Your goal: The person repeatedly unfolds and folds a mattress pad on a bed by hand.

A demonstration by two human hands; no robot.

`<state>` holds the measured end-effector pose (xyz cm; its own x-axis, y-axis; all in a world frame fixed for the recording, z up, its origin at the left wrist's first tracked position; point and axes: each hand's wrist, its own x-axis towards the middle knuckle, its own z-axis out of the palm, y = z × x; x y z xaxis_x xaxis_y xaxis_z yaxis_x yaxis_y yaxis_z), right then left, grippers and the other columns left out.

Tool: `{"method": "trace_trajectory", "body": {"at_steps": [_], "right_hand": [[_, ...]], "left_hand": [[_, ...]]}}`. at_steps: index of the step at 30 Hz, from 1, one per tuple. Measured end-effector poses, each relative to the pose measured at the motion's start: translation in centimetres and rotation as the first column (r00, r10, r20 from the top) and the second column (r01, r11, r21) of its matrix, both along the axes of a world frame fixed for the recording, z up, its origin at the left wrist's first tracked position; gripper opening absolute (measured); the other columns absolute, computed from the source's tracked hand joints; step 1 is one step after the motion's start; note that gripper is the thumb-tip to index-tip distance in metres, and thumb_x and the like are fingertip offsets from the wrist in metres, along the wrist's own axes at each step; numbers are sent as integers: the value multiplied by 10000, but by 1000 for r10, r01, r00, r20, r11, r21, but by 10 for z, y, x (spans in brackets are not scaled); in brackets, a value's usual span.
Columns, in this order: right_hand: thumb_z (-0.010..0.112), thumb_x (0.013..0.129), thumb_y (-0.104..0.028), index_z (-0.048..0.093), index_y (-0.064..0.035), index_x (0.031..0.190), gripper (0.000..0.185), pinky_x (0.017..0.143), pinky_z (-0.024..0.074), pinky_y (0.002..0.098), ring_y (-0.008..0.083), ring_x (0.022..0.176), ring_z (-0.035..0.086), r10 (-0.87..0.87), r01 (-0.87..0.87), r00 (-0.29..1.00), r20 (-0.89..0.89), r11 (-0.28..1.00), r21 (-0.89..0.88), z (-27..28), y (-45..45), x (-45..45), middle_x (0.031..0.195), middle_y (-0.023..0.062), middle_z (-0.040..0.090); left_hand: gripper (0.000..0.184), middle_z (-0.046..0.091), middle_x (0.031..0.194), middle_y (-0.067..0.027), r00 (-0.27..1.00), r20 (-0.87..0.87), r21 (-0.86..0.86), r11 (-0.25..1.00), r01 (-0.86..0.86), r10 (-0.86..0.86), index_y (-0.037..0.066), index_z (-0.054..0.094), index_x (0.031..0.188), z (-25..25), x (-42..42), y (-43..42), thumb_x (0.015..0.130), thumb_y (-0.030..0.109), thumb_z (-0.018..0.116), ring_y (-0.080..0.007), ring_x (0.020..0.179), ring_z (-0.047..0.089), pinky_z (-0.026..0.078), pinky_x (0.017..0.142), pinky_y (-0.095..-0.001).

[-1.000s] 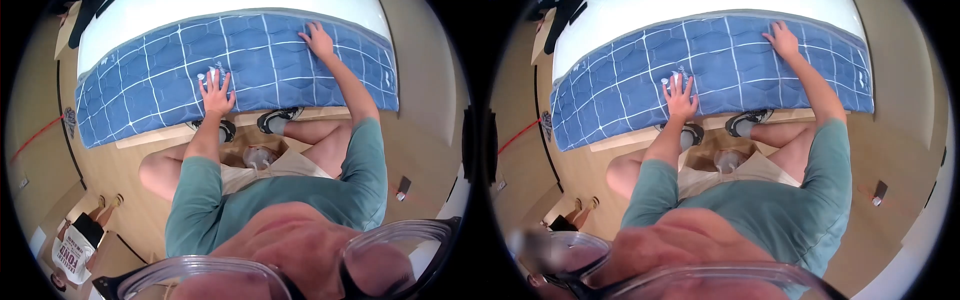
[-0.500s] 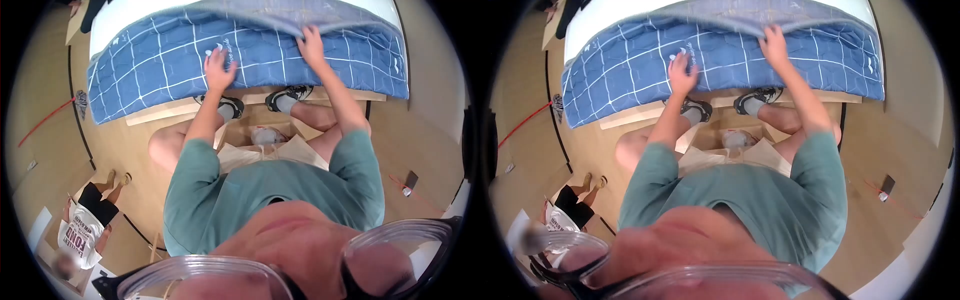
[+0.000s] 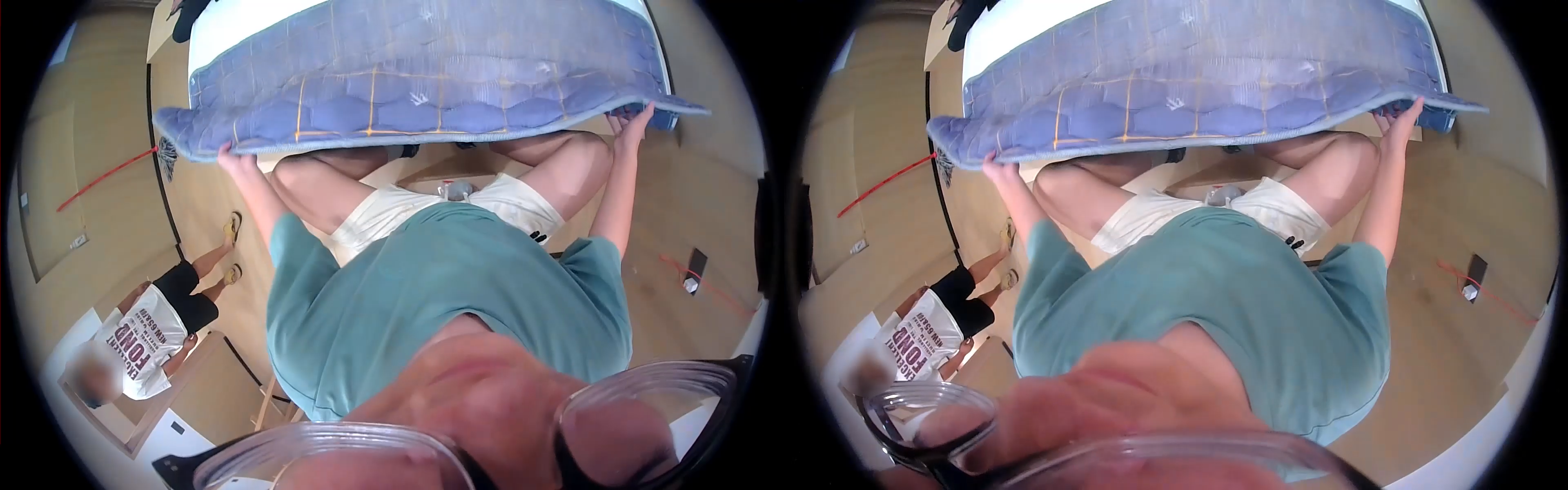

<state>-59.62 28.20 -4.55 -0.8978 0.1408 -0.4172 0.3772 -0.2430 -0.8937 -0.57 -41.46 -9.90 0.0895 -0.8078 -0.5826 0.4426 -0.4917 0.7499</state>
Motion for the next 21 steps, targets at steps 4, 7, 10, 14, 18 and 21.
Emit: {"method": "trace_trajectory", "body": {"at_steps": [4, 7, 10, 14, 18, 21], "right_hand": [[585, 1023, -439, 513, 18, 1385, 587, 973, 571, 482, 314, 1147, 643, 222, -279, 944, 243, 932, 233, -47, 34, -10, 1278, 148, 607], [480, 1051, -273, 486, 77, 1407, 499, 1092, 502, 542, 380, 1278, 589, -23, 24, 992, 127, 1000, -11, -47, 67, -3, 1407, 222, 577], [412, 1045, -296, 455, 79, 1458, 559, 1134, 451, 561, 398, 1349, 538, -176, 172, 982, 64, 983, 59, 37, 103, 40, 1469, 244, 536], [398, 1068, -335, 435, 58, 1495, 581, 1167, 421, 510, 365, 1376, 512, -143, 143, 990, 11, 989, -33, 41, 179, 87, 1510, 215, 508], [411, 1076, -330, 441, 51, 1495, 567, 1157, 432, 491, 354, 1365, 528, -86, 87, 996, 11, 992, -95, 9, 159, 61, 1504, 215, 515], [503, 1044, -242, 525, 35, 1418, 466, 1058, 514, 466, 337, 1254, 606, 262, -251, 954, -146, 964, 87, 3, 83, -87, 1384, 212, 598]], "left_hand": [[641, 393, 1572, -209, 985, -158, -162, 982, -97, 71, 1, 401, 1516, 73, 36, 142, 934, 238, 530, -414, 1448, 378, 282, 1218, -572], [675, 369, 1605, -208, 981, -184, -271, 955, -116, 67, -27, 328, 1562, 75, 90, 190, 1024, 356, 466, -414, 1462, 374, 303, 1206, -595], [661, 364, 1613, -206, 971, -145, -196, 956, -217, 191, -28, 310, 1575, 56, 150, 235, 1058, 371, 415, -420, 1459, 384, 297, 1218, -589], [576, 408, 1578, -222, 931, -314, -225, 937, -266, 189, -30, 351, 1556, 42, 198, 293, 1066, 274, 352, -428, 1450, 391, 301, 1223, -585], [545, 445, 1550, -221, 947, -260, -124, 966, -228, 190, -37, 409, 1516, 20, 205, 208, 1073, 267, 323, -414, 1442, 406, 329, 1220, -574], [528, 475, 1493, -258, 907, -338, -393, 913, 105, -249, -40, 439, 1487, 19, 185, -6, 1096, 299, 335, -388, 1361, 487, 435, 1133, -566]]}}
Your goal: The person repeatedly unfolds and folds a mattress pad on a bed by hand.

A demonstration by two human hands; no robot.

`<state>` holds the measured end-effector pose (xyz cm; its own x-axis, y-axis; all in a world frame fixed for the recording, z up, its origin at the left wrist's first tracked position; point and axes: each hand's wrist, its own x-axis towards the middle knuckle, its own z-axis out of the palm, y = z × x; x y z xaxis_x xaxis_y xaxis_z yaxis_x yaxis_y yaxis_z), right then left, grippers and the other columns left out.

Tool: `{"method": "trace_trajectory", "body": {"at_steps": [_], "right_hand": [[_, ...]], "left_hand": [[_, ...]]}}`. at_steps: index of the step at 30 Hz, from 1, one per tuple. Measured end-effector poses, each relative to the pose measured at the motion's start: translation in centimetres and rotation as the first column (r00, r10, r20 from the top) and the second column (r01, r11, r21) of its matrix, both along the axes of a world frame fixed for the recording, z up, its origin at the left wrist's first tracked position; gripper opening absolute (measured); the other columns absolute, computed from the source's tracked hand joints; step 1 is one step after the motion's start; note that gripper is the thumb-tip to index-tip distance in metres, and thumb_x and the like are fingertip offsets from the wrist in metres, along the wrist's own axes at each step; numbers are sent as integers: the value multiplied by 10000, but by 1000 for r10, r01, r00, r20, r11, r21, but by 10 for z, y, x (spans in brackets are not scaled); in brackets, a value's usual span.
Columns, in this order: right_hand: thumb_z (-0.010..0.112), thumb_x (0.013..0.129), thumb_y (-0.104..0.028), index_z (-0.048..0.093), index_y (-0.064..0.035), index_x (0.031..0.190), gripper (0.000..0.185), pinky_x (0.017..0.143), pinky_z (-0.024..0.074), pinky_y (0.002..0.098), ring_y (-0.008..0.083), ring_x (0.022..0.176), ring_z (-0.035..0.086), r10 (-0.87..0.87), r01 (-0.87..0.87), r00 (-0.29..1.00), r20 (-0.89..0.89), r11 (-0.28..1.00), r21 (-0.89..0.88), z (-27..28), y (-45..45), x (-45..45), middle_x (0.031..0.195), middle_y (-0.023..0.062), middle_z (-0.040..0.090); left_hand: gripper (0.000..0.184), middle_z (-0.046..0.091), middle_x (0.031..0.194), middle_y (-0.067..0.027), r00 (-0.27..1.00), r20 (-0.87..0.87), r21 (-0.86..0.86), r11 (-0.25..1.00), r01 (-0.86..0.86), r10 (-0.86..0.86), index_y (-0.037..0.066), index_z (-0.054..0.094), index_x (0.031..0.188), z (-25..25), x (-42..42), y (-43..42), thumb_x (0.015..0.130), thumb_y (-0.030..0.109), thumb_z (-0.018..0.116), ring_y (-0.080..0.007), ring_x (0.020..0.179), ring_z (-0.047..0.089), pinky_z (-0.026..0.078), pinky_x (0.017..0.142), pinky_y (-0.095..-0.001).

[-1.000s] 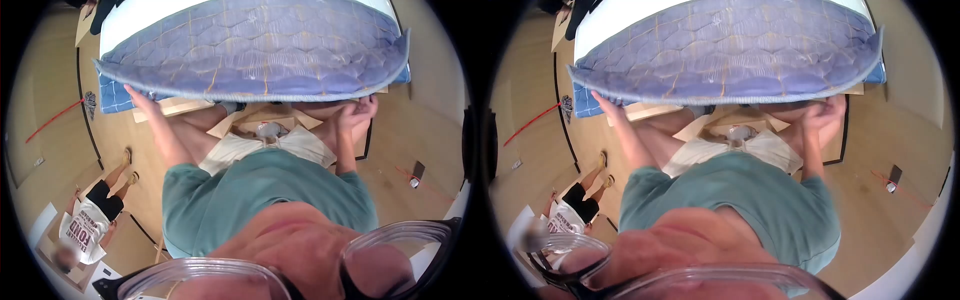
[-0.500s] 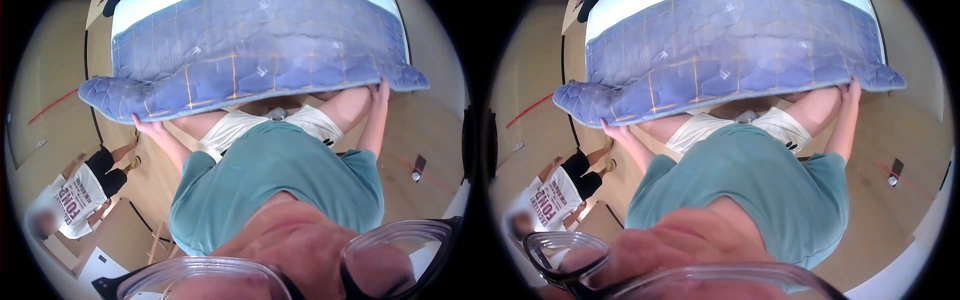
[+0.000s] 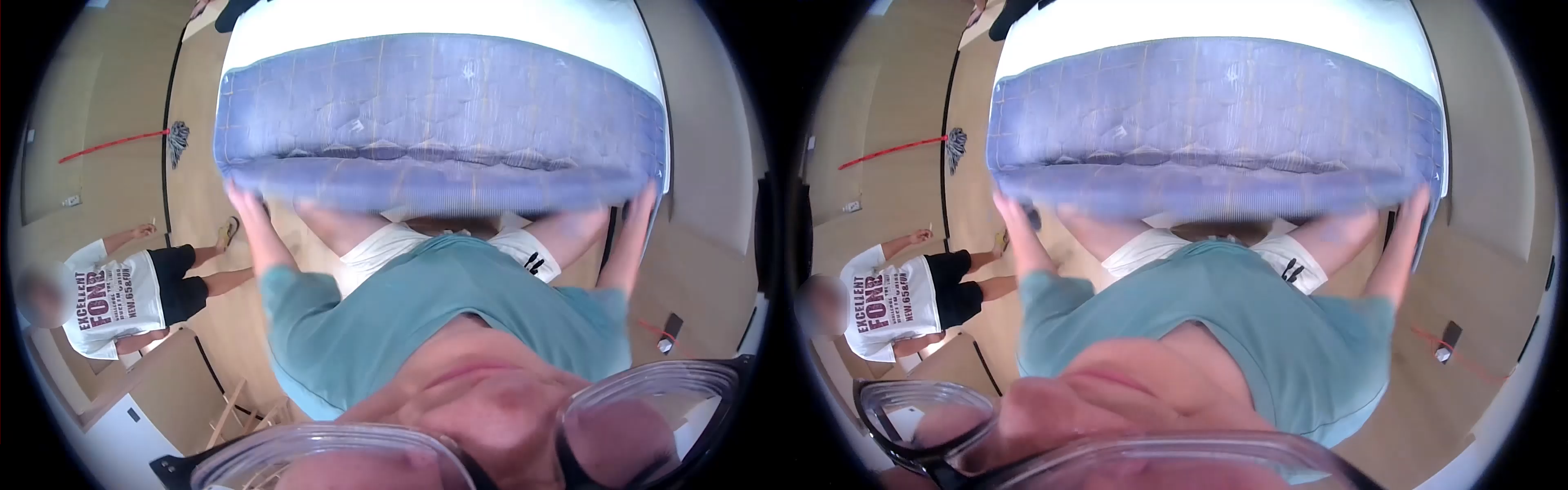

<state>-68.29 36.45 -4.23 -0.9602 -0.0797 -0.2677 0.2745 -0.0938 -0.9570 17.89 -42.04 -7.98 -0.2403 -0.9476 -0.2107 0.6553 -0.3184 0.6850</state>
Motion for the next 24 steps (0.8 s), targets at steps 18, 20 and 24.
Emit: {"method": "trace_trajectory", "body": {"at_steps": [18, 20, 24], "right_hand": [[538, 1088, -267, 407, -64, 1532, 505, 1116, 462, 518, 323, 1344, 532, -248, 196, 929, -275, 960, -201, 192, 31, 52, 1500, 127, 525], [564, 1077, -233, 394, -96, 1546, 517, 1096, 463, 499, 311, 1315, 549, -144, 109, 927, -347, 987, -119, 131, 16, 51, 1493, 108, 525], [553, 1083, -289, 537, -88, 1357, 340, 845, 565, 412, 222, 1013, 647, -5, 6, 1000, -19, 998, 59, -24, -8, 19, 1205, 93, 656]], "left_hand": [[647, 413, 1594, -169, 941, 94, -512, 826, -234, 325, 43, 367, 1564, 232, -18, 54, 1103, 497, 367, -382, 1430, 436, 369, 1184, -627], [639, 466, 1556, -159, 932, 163, -342, 905, -255, 324, 58, 399, 1546, 166, -16, 62, 1101, 515, 358, -362, 1396, 482, 423, 1158, -593], [582, 608, 1413, -148, 938, 192, -64, 957, -282, 289, 47, 522, 1431, 36, -15, 29, 1108, 498, 345, -334, 1263, 607, 540, 1056, -544]]}}
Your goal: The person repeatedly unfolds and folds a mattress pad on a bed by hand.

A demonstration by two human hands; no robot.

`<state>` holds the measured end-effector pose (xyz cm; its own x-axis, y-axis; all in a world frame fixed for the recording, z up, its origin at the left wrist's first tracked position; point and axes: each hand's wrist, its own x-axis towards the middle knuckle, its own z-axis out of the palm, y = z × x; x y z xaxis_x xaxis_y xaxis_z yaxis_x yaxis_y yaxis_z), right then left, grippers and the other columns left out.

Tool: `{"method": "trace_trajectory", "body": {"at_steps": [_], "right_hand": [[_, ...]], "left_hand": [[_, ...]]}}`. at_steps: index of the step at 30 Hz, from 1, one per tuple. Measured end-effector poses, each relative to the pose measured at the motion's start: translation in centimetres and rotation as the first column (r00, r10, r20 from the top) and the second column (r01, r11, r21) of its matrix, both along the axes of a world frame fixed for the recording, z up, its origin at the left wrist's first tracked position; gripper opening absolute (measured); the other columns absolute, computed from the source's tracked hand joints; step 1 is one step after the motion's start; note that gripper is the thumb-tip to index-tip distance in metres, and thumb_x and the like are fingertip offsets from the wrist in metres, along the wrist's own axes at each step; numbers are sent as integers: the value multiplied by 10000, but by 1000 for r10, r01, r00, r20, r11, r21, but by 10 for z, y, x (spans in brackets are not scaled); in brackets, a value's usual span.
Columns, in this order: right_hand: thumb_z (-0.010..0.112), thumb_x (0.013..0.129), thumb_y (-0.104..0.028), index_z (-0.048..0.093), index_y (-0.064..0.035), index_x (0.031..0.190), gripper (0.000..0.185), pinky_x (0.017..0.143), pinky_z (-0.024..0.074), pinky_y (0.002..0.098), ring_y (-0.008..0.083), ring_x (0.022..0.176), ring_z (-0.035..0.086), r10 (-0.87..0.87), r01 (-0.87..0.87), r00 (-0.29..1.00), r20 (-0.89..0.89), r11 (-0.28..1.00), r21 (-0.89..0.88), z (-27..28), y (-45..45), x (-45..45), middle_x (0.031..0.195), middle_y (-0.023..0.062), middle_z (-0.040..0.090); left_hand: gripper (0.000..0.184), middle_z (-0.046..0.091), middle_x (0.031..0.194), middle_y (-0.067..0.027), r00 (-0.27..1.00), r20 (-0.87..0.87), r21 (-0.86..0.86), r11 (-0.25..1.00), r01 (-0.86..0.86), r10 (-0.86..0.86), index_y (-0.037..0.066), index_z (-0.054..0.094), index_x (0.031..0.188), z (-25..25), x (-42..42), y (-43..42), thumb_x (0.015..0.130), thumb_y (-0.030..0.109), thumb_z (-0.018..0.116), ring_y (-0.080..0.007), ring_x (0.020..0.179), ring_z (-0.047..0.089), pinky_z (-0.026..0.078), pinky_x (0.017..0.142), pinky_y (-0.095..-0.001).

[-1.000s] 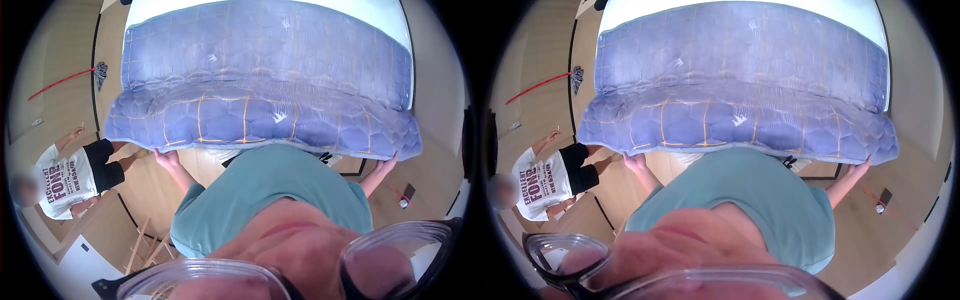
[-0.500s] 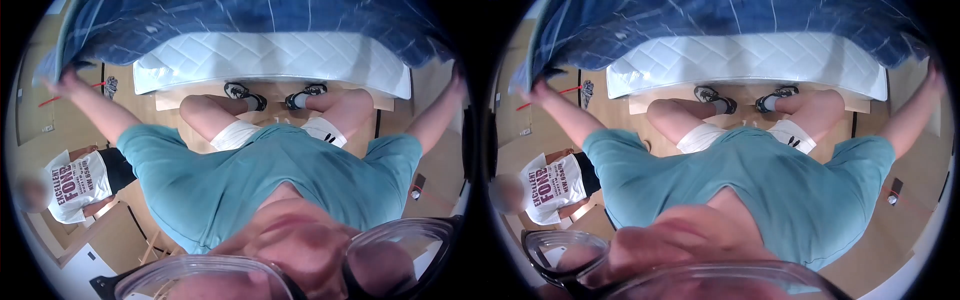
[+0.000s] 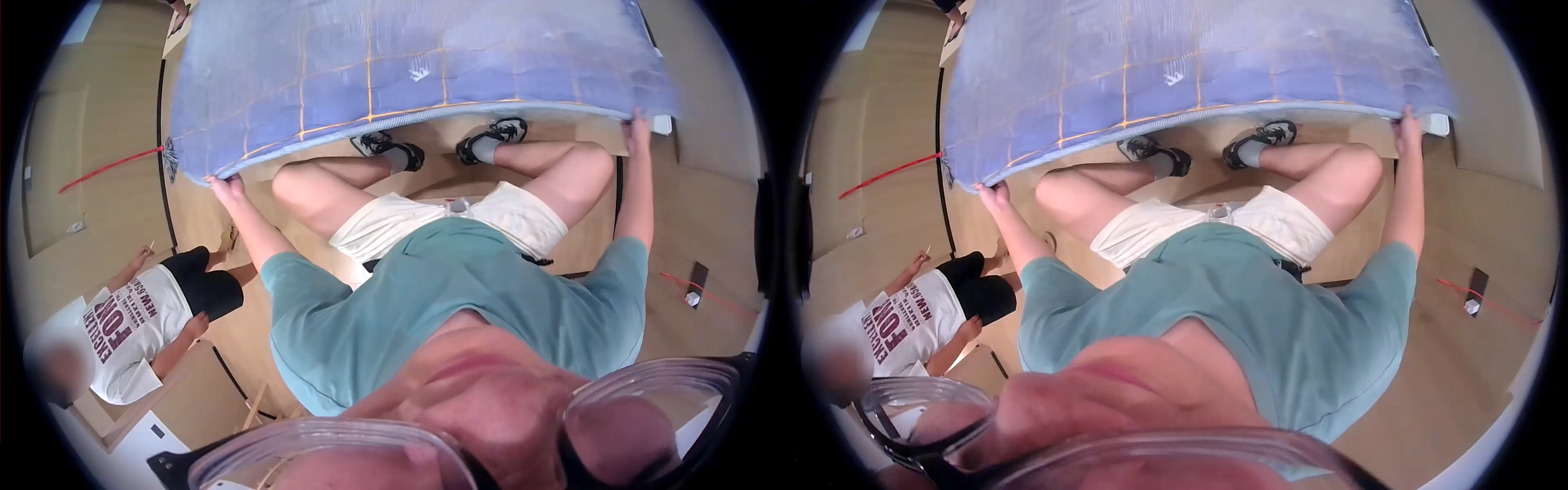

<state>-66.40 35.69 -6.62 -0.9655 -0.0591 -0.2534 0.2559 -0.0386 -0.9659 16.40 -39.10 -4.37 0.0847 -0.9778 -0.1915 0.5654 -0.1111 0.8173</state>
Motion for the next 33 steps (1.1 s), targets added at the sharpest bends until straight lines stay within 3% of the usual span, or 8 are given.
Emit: {"method": "trace_trajectory", "body": {"at_steps": [5, 12, 18, 21, 24, 27, 31, 33], "right_hand": [[613, 1039, -370, 577, -98, 1002, 277, 556, 516, 321, 164, 576, 556, 92, -288, 744, 661, 938, 194, -127, 4, -4, 691, 20, 571], [630, 1010, -363, 590, -96, 1180, 318, 827, 574, 369, 211, 967, 633, -56, 44, 762, 645, 998, 35, -102, -2, 4, 1107, 113, 636], [646, 992, -409, 464, -61, 1494, 638, 1126, 459, 462, 299, 1351, 528, 39, 171, 882, 470, 902, -395, -102, -7, -28, 1472, 139, 549], [626, 988, -411, 482, -30, 1499, 654, 1110, 450, 448, 348, 1306, 576, -212, 207, 975, 73, 976, 70, -119, 21, -76, 1469, 160, 574], [608, 979, -339, 598, 30, 1374, 540, 1042, 476, 425, 390, 1225, 633, -116, 264, 957, -267, 732, 629, -28, 27, -60, 1361, 227, 647], [597, 974, -307, 614, 20, 1353, 500, 1014, 481, 445, 419, 1216, 627, 100, 438, 802, -588, 572, 694, 37, 49, -21, 1310, 264, 661], [605, 974, -258, 615, 6, 1359, 466, 993, 500, 432, 388, 1167, 664, -22, 479, 822, -569, 567, 670, 24, 113, -3, 1302, 233, 678], [579, 985, -159, 610, -13, 1373, 416, 845, 550, 379, 299, 1007, 707, -267, 367, 905, -331, 883, 292, 19, 144, -4, 1233, 181, 704]], "left_hand": [[544, 577, 1442, -159, 995, 29, 291, 953, 87, -100, 39, 503, 1446, -128, 6, -11, 1121, 433, 318, -342, 1253, 605, 542, 1060, -523], [516, 576, 1448, -162, 992, 118, 348, 938, 0, -44, 37, 506, 1449, -134, 13, 15, 1124, 379, 297, -336, 1275, 590, 524, 1076, -510], [431, 632, 1402, -119, 995, 68, 290, 956, 44, -66, 68, 582, 1393, -101, -6, 23, 1059, 314, 466, -292, 1261, 613, 536, 1058, -457], [430, 631, 1403, -119, 983, 182, 280, 959, -44, -8, 66, 575, 1401, -78, -16, 23, 1061, 286, 432, -305, 1252, 621, 537, 1064, -486], [430, 630, 1400, -137, 984, 175, 223, 973, -64, 24, 38, 573, 1394, -52, 3, 25, 1053, 251, 421, -305, 1241, 627, 541, 1057, -498], [426, 629, 1390, -162, 987, 161, 122, 992, -10, -10, -5, 581, 1365, -29, 15, 29, 1044, 221, 416, -318, 1233, 629, 547, 1046, -498], [442, 618, 1376, -215, 993, 118, 64, 998, -12, 5, -68, 580, 1341, -7, 39, 63, 1023, 194, 422, -367, 1239, 618, 531, 1067, -512], [453, 612, 1374, -233, 994, 105, 65, 997, -34, 27, -82, 576, 1342, -6, 49, 64, 1016, 193, 423, -383, 1248, 611, 518, 1084, -521]]}}
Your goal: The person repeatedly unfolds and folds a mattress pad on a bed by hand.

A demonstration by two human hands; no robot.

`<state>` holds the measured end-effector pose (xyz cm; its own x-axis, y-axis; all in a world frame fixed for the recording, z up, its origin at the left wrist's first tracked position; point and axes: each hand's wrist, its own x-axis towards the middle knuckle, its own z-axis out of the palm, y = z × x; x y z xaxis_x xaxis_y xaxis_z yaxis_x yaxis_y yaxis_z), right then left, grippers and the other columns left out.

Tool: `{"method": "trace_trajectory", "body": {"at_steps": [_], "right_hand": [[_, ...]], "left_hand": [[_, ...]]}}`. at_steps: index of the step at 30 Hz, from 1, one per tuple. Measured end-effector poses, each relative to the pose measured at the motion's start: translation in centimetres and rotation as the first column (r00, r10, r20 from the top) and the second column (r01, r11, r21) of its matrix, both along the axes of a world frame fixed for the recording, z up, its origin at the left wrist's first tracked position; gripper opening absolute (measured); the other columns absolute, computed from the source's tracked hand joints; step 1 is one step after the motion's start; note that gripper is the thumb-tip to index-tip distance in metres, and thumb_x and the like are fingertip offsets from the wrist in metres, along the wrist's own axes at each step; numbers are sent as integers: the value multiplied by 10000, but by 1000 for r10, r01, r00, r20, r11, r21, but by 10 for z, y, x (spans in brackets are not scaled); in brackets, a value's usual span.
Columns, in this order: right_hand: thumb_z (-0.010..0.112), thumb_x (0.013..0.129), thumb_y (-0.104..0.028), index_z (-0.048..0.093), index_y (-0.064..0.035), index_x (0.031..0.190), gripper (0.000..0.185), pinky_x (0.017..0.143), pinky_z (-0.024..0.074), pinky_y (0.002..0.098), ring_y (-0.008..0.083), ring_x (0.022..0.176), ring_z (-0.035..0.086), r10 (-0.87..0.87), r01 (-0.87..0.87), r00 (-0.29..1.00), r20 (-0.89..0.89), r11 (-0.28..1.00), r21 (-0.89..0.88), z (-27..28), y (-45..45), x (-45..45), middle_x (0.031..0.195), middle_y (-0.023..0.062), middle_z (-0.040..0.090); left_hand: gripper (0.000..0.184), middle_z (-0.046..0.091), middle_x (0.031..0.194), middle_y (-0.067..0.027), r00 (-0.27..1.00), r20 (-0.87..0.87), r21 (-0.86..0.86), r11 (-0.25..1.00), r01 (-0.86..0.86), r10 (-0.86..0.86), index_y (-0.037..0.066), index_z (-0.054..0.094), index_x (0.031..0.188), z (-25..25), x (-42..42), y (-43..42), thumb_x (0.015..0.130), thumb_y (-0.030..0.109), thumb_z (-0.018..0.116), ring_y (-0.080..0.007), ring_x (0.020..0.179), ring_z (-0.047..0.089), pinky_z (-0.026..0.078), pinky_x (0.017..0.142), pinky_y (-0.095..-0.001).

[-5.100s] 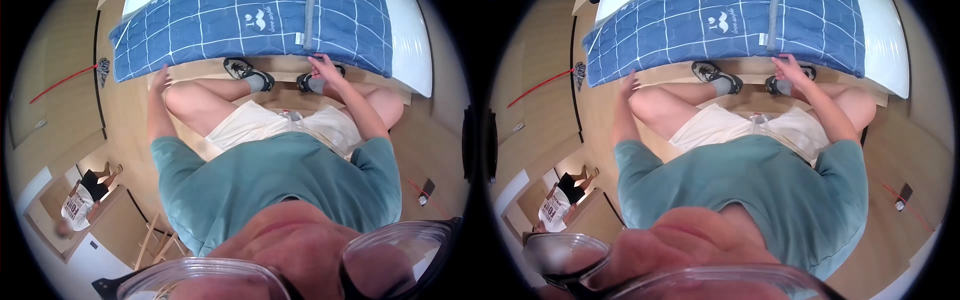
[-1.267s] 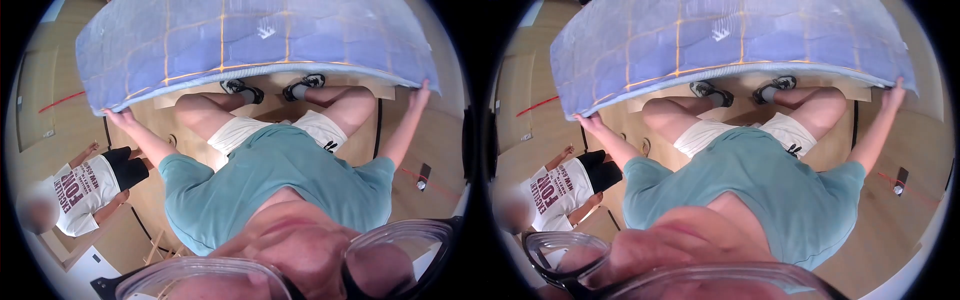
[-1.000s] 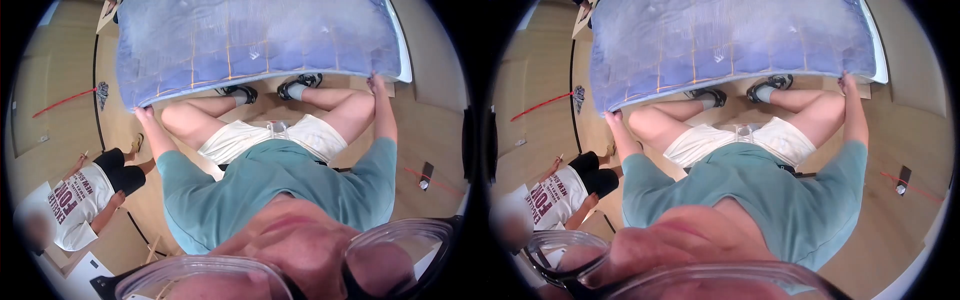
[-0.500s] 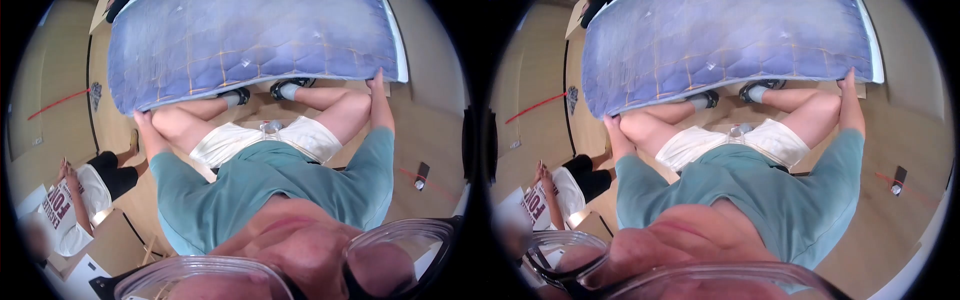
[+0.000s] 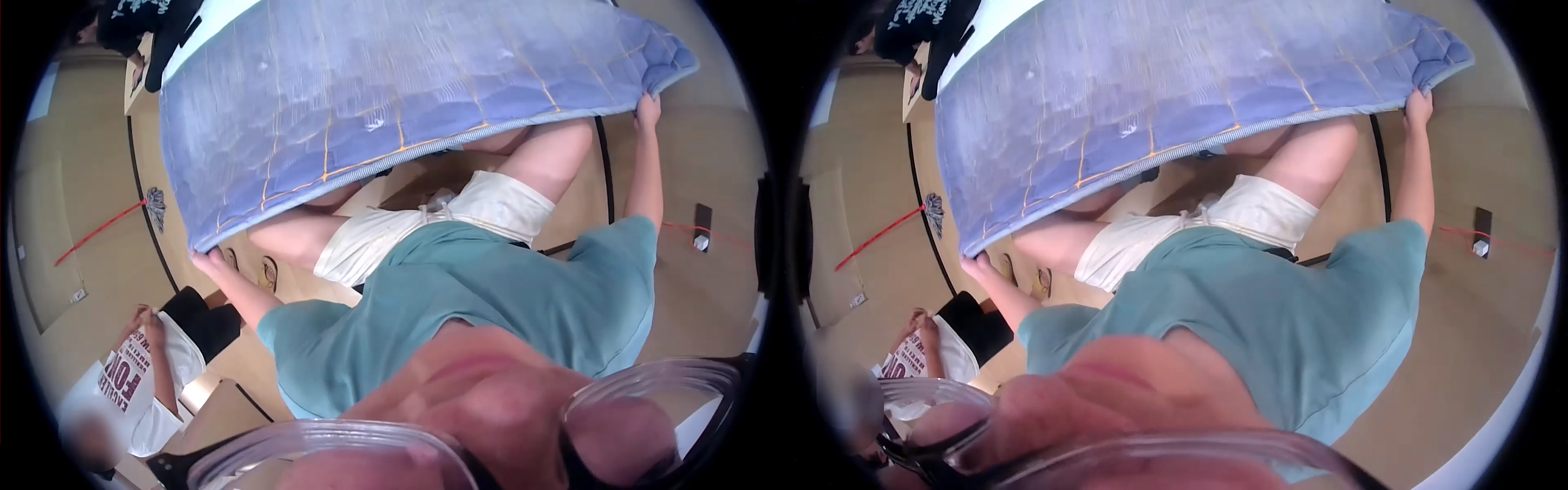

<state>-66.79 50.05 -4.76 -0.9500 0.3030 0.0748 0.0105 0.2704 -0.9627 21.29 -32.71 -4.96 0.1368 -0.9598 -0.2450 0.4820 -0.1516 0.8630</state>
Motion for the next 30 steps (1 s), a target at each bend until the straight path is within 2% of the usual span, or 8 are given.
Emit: {"method": "trace_trajectory", "body": {"at_steps": [4, 9, 13, 14, 16, 19, 23, 30], "right_hand": [[479, 985, -28, 613, -42, 1341, 380, 565, 480, 314, 177, 806, 644, 70, -65, 998, 1, 936, -346, 31, 27, -3, 1039, 92, 669], [554, 962, -135, 592, 15, 1261, 337, 614, 541, 354, 224, 865, 667, 35, 43, 981, 189, 919, -393, -17, 57, -50, 1108, 124, 645], [577, 924, -161, 602, 7, 1217, 338, 703, 569, 429, 278, 946, 678, -19, 56, 973, 231, 987, -153, 19, -24, -45, 1146, 151, 662], [604, 908, -213, 638, -39, 1157, 305, 684, 537, 418, 251, 892, 657, 139, -157, 987, 82, 946, 285, -12, -7, -116, 1043, 144, 662], [586, 920, -237, 628, -40, 1051, 240, 608, 473, 395, 211, 741, 572, 198, -208, 970, -141, 976, -63, 47, -57, -113, 895, 114, 626], [703, 971, -365, 609, -180, 1347, 429, 764, 534, 443, 229, 948, 666, 157, -249, 953, -259, 893, -375, 113, -72, -118, 1033, 153, 699], [644, 957, -90, 586, 45, 1275, 350, 789, 582, 410, 297, 995, 693, 163, -220, 966, -200, 925, -309, 150, -22, -76, 1165, 182, 674], [660, 963, -126, 603, 104, 1259, 379, 873, 573, 416, 289, 1050, 685, -59, 54, 997, -40, 992, -113, 80, 59, -39, 1224, 196, 664]], "left_hand": [[498, 588, 1383, -273, 1000, -28, -6, 1000, 0, 0, -111, 546, 1347, 16, 31, 22, 991, 212, 417, -395, 1290, 579, 486, 1107, -562], [503, 563, 1415, -267, 999, -9, 10, 999, -54, 54, -99, 528, 1362, 29, 26, 64, 1009, 234, 397, -406, 1316, 550, 468, 1121, -575], [506, 565, 1412, -253, 996, -66, -47, 997, -68, 65, -98, 526, 1355, -1, 33, 47, 1052, 267, 351, -411, 1308, 548, 452, 1134, -575], [506, 565, 1412, -253, 995, -75, -50, 996, -68, 65, -98, 526, 1355, 7, 20, 52, 1052, 267, 351, -411, 1308, 548, 452, 1134, -575], [531, 543, 1464, -217, 994, -77, 16, 997, -76, 77, -64, 478, 1435, 13, 7, 58, 1115, 325, 310, -376, 1348, 525, 398, 1180, -559], [510, 560, 1430, -243, 998, -47, -38, 999, -39, 38, -85, 510, 1397, 12, 26, 49, 1082, 281, 345, -397, 1318, 545, 431, 1150, -576], [484, 576, 1412, -254, 997, -19, -60, 995, -76, 75, -93, 538, 1372, -1, 67, 59, 1051, 243, 403, -408, 1298, 567, 463, 1128, -588], [513, 557, 1443, -230, 994, 9, -53, 993, -106, 107, -58, 511, 1408, 21, 69, 100, 1110, 321, 338, -393, 1334, 533, 428, 1147, -572]]}}
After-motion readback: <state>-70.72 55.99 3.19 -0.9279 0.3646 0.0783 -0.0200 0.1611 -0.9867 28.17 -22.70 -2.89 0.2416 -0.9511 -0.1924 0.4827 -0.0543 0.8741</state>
